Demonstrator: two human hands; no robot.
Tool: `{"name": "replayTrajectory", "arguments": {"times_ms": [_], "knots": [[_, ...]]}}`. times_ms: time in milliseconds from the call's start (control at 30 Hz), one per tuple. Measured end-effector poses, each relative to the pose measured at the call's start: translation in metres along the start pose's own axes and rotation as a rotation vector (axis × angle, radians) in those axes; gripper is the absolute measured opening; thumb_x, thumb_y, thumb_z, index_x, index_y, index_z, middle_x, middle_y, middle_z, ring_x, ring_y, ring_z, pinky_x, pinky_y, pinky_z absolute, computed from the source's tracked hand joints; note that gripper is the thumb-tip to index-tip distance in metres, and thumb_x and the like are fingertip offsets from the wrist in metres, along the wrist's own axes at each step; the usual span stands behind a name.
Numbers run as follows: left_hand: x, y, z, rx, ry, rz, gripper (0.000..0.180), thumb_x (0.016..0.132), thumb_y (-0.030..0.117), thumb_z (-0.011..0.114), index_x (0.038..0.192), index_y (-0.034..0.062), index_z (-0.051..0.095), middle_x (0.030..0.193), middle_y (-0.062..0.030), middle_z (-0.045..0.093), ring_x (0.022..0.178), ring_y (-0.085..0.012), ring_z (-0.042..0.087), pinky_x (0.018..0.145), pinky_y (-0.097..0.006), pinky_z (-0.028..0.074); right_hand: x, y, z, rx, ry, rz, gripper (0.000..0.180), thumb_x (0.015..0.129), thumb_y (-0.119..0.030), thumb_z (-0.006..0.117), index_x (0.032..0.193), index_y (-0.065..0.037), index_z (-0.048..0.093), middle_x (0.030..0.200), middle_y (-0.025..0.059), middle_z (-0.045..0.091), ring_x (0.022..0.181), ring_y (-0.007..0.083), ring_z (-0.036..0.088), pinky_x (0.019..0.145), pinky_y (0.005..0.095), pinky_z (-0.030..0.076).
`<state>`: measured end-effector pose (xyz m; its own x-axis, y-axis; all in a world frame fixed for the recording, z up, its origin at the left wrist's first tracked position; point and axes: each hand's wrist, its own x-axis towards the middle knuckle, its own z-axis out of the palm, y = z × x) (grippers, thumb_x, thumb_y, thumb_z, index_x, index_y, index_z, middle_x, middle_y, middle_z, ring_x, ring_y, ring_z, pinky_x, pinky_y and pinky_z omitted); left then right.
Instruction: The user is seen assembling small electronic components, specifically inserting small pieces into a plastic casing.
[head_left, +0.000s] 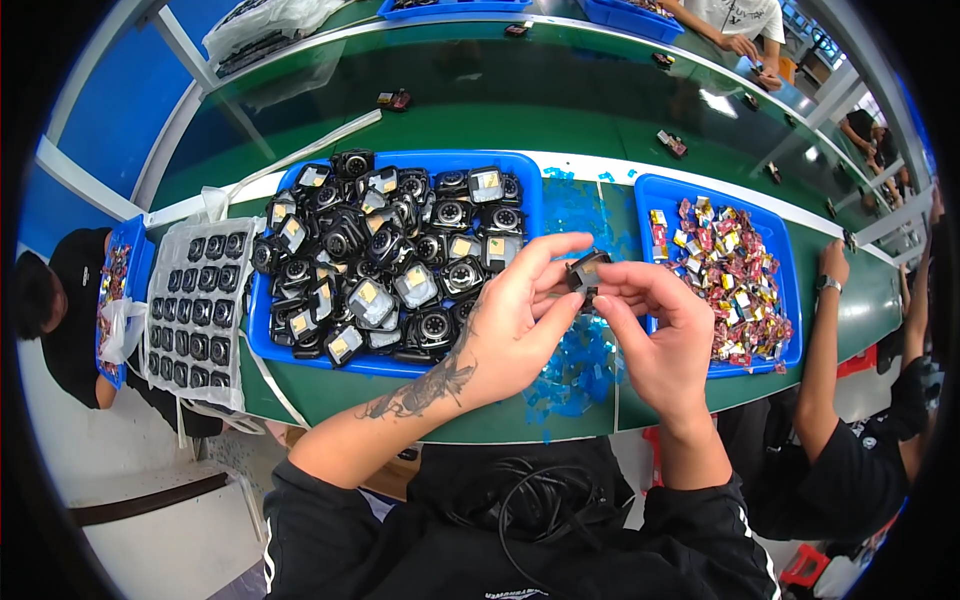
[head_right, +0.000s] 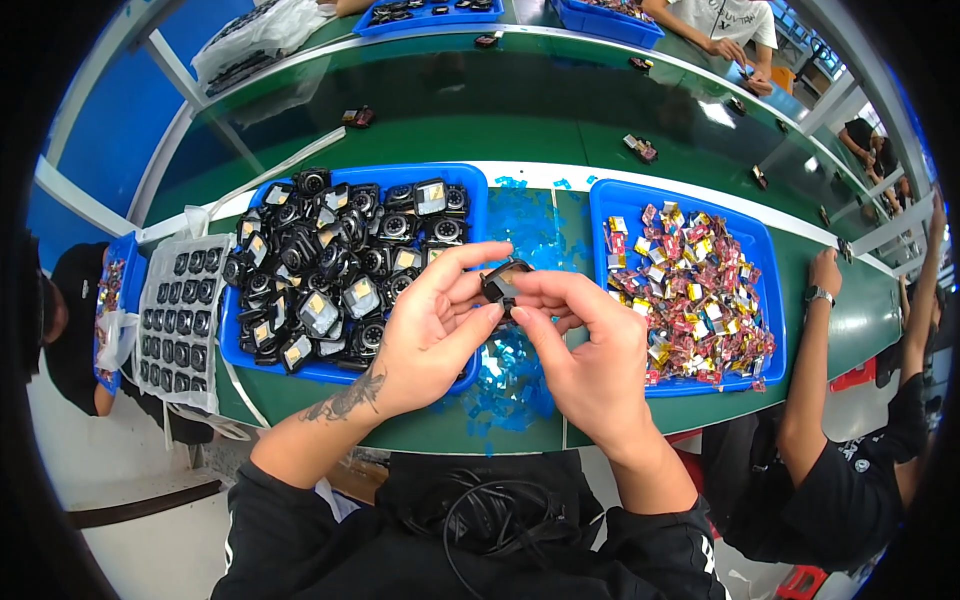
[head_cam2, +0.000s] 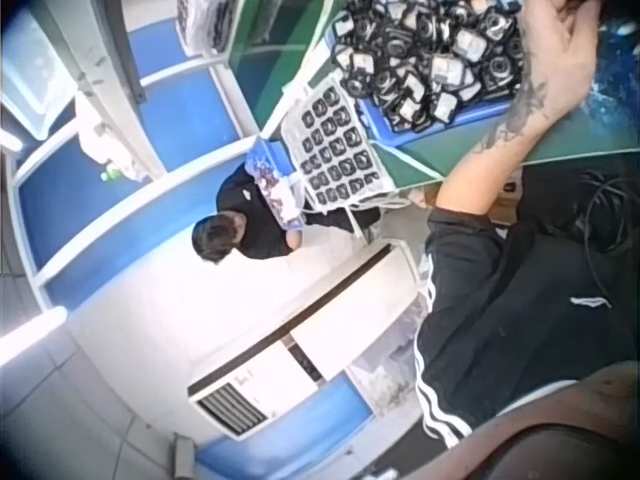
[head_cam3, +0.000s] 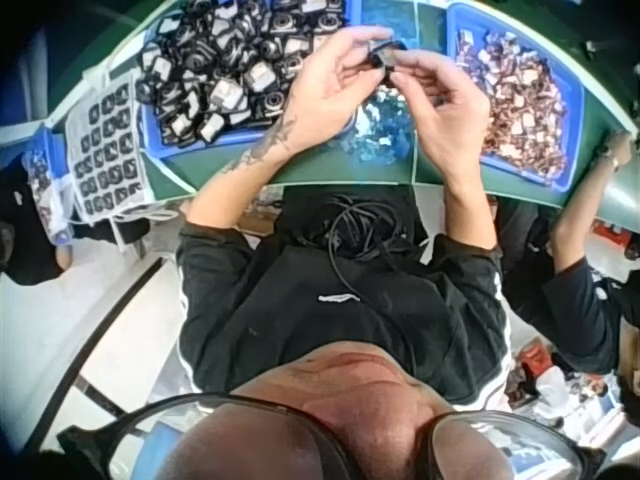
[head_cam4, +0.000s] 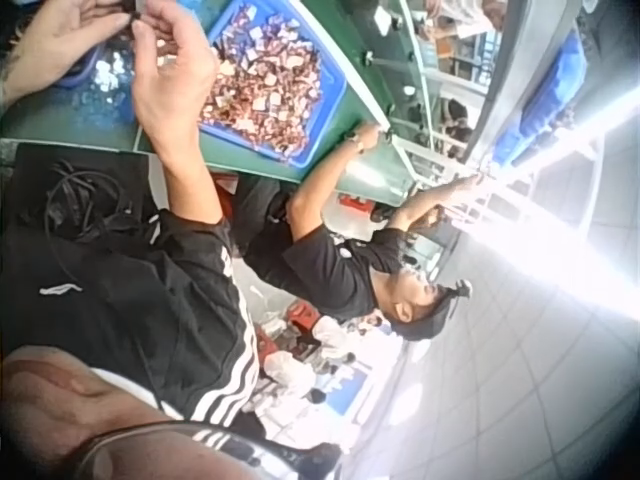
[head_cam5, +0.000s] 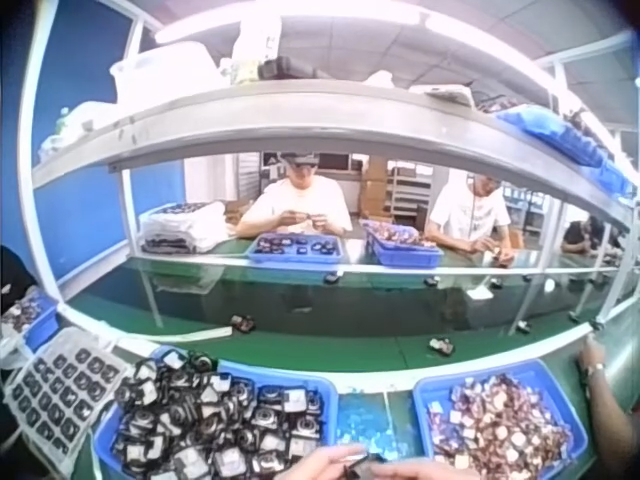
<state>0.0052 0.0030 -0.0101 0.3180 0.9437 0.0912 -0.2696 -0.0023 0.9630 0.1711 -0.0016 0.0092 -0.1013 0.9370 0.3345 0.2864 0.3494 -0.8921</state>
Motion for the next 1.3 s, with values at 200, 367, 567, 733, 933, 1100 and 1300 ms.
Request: {"name": "replayTrajectory", "arguments": {"times_ms": [200, 367, 567, 733, 933, 1100, 1300], "knots": [[-0.002, -0.002, -0.001, 0.068, -0.017, 0.046, 0.042, 0.092, -0.005, 0.051, 0.133, -0.0025, 0.045, 0.128, -0.0163, 0.056, 0.119, -0.0216, 0.056, 0.098, -0.033, 0.049, 0.002, -0.006, 0.000, -0.286, 0.020, -0.091, 0.012, 0.077, 0.003, 0.072, 0.087, -0.002, 0.068, 0.082, 0.0077, 0.070, 0.068, 0.0157, 0.066, 0.055, 0.0263, 0.049], [-0.002, -0.003, 0.000, 0.084, -0.033, 0.033, 0.042, 0.093, -0.004, 0.052, 0.135, -0.0036, 0.046, 0.127, -0.0162, 0.057, 0.119, -0.0212, 0.057, 0.096, -0.032, 0.051, 0.004, -0.006, -0.001, -0.275, -0.002, -0.121, 0.012, 0.077, 0.003, 0.071, 0.087, -0.003, 0.069, 0.081, 0.0085, 0.069, 0.069, 0.0181, 0.066, 0.057, 0.0276, 0.050], [-0.002, -0.004, 0.002, 0.096, -0.005, 0.066, 0.043, 0.093, -0.004, 0.052, 0.136, -0.0038, 0.046, 0.125, -0.0170, 0.059, 0.113, -0.0200, 0.060, 0.094, -0.031, 0.052, 0.005, 0.000, 0.000, -0.168, 0.016, -0.086, 0.012, 0.078, 0.003, 0.070, 0.088, -0.002, 0.069, 0.081, 0.0089, 0.069, 0.070, 0.0192, 0.066, 0.062, 0.0282, 0.050], [-0.003, -0.006, 0.001, 0.115, -0.009, 0.056, 0.042, 0.093, -0.004, 0.052, 0.135, -0.0032, 0.048, 0.124, -0.0168, 0.059, 0.112, -0.0199, 0.060, 0.093, -0.031, 0.053, 0.006, -0.006, -0.001, -0.225, -0.011, -0.083, 0.012, 0.075, 0.004, 0.071, 0.085, -0.002, 0.068, 0.077, 0.0081, 0.067, 0.067, 0.0175, 0.063, 0.060, 0.0281, 0.049], [-0.004, -0.005, 0.002, 0.111, -0.054, 0.031, 0.040, 0.093, -0.003, 0.051, 0.134, -0.0027, 0.050, 0.122, -0.0168, 0.060, 0.110, -0.0178, 0.060, 0.093, -0.030, 0.052, 0.003, -0.003, -0.004, -0.347, 0.025, -0.193, 0.015, 0.070, 0.003, 0.075, 0.077, -0.004, 0.064, 0.073, 0.0057, 0.063, 0.061, 0.0151, 0.058, 0.051, 0.0276, 0.042], [-0.006, 0.000, 0.003, 0.094, -0.137, -0.054, 0.041, 0.094, -0.007, 0.050, 0.135, -0.0073, 0.046, 0.126, -0.0160, 0.058, 0.112, -0.0183, 0.060, 0.097, -0.032, 0.050, 0.002, -0.005, -0.008, -0.337, 0.076, -0.250, 0.024, 0.064, 0.002, 0.079, 0.073, -0.004, 0.058, 0.072, 0.0055, 0.054, 0.060, 0.0169, 0.050, 0.052, 0.0282, 0.042], [0.000, -0.005, 0.006, -0.135, -0.052, -0.088, 0.046, 0.093, -0.005, 0.052, 0.137, -0.0021, 0.041, 0.122, -0.0151, 0.061, 0.110, -0.0187, 0.061, 0.093, -0.031, 0.052, 0.005, 0.018, -0.003, 0.074, 0.115, 0.043, 0.027, 0.071, 0.003, 0.076, 0.084, -0.002, 0.053, 0.085, 0.0028, 0.052, 0.071, 0.0101, 0.051, 0.058, 0.0236, 0.045]]}}
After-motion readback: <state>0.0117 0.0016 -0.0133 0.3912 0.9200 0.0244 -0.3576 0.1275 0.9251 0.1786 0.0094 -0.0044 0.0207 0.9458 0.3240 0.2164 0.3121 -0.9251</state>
